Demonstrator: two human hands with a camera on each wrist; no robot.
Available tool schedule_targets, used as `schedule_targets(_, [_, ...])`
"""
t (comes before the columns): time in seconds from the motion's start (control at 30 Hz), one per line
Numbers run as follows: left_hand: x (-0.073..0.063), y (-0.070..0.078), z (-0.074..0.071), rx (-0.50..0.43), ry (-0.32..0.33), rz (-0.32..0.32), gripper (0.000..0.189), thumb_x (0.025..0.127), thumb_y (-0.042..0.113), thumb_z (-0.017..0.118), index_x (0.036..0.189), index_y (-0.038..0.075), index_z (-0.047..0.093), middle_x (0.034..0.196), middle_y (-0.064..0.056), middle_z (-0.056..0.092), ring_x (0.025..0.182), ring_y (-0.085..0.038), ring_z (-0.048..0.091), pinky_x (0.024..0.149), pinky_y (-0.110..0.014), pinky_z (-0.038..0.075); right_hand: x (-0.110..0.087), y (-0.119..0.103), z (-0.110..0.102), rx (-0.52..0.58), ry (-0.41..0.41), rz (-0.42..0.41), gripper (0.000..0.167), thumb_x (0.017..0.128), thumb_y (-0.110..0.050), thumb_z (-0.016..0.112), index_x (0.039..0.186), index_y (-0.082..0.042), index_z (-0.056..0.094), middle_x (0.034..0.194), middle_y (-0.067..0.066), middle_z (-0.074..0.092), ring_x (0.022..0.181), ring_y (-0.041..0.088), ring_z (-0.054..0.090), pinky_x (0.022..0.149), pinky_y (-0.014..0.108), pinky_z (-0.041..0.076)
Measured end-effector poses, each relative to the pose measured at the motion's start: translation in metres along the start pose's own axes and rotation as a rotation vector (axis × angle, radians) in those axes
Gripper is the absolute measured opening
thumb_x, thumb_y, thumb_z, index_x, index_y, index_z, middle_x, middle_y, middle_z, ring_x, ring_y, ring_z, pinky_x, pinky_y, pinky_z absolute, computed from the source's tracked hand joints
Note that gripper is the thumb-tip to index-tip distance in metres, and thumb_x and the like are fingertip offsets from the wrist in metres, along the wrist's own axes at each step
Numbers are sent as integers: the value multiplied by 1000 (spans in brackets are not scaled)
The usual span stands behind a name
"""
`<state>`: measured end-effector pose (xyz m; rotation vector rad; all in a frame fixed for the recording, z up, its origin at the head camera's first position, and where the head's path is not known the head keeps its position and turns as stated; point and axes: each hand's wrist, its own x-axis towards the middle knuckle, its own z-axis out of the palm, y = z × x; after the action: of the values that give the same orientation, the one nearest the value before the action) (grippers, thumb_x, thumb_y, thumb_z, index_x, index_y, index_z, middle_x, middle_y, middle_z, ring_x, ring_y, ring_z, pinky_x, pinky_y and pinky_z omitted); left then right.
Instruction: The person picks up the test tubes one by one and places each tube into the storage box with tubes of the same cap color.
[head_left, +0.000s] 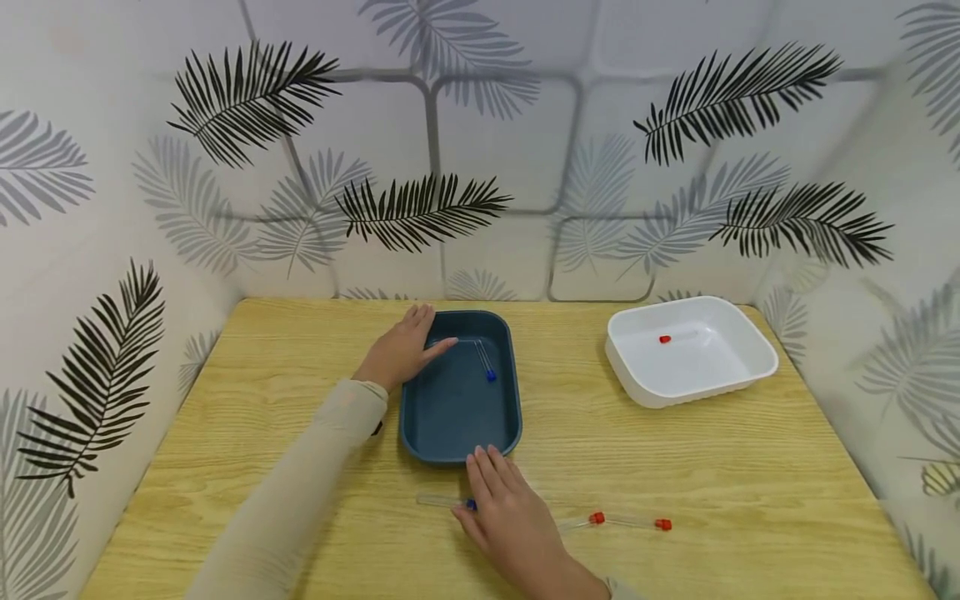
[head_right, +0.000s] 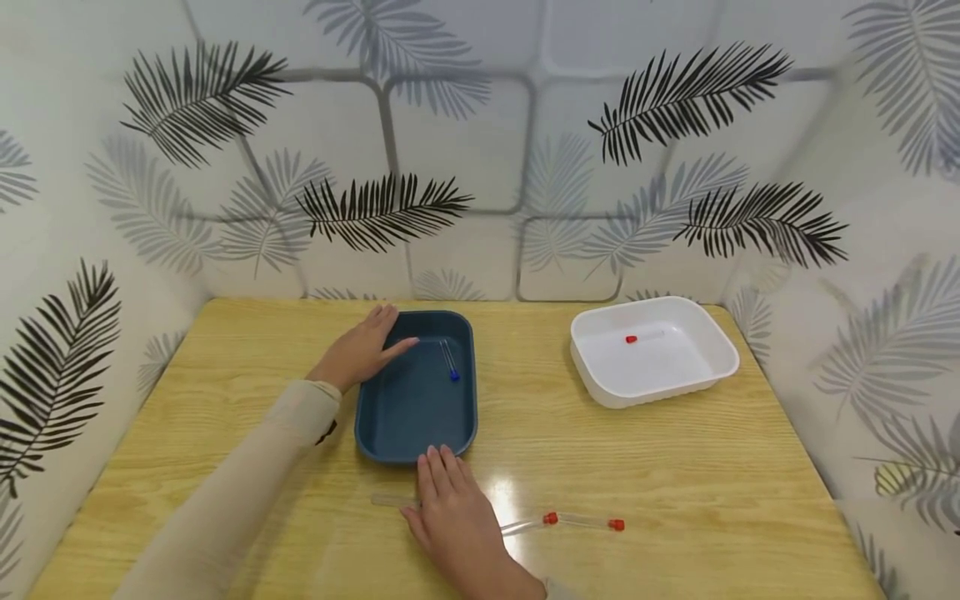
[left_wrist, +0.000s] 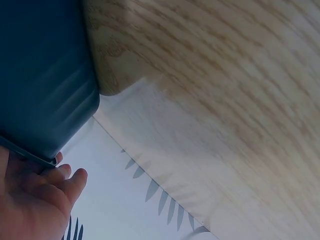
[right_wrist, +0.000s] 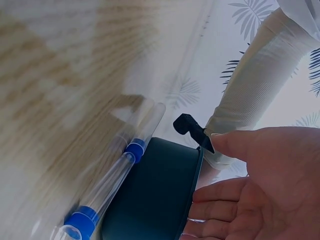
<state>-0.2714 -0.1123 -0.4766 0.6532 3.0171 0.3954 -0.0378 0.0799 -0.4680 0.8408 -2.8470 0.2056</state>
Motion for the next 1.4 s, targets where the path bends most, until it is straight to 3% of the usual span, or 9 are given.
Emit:
schedule_targets(0.23, [-1, -1, 2, 17, 8, 16, 80, 92, 58, 40, 147, 3, 20, 151, -16, 22, 139, -28, 16, 108, -45, 22, -2, -1, 2, -9, -7, 3, 61, 93, -44, 52, 134, 1, 48, 136, 17, 47, 128, 29, 41, 100, 40, 37])
schedule_targets(0.43, [0, 1, 1, 21, 14, 34, 80, 92, 57, 42, 147, 2, 21, 150, -16, 22, 138, -29, 18, 108, -45, 24, -3, -2, 7, -52, 46, 0, 62, 91, -42, 57, 132, 3, 49, 134, 18, 49, 127, 31, 42, 100, 41, 37])
schedule_targets(0.7, [2, 2, 2, 35, 8, 40, 84, 91, 64, 35, 147, 3, 22, 151, -15, 22, 139, -28, 17, 108, -44, 24, -4, -3, 12, -96, 96, -4, 63, 89, -43, 59, 131, 3, 50, 132, 18, 50, 125, 31, 43, 100, 40, 37])
schedule_targets(1.4, [4, 4, -3, 67, -30, 36, 88, 89, 69, 23, 148, 5, 19, 151, -14, 21, 139, -27, 15, 108, -44, 24, -4, 2, 6, 56, 42, 26, 57, 92, -38, 56, 135, -2, 47, 138, 15, 45, 129, 27, 38, 98, 41, 39])
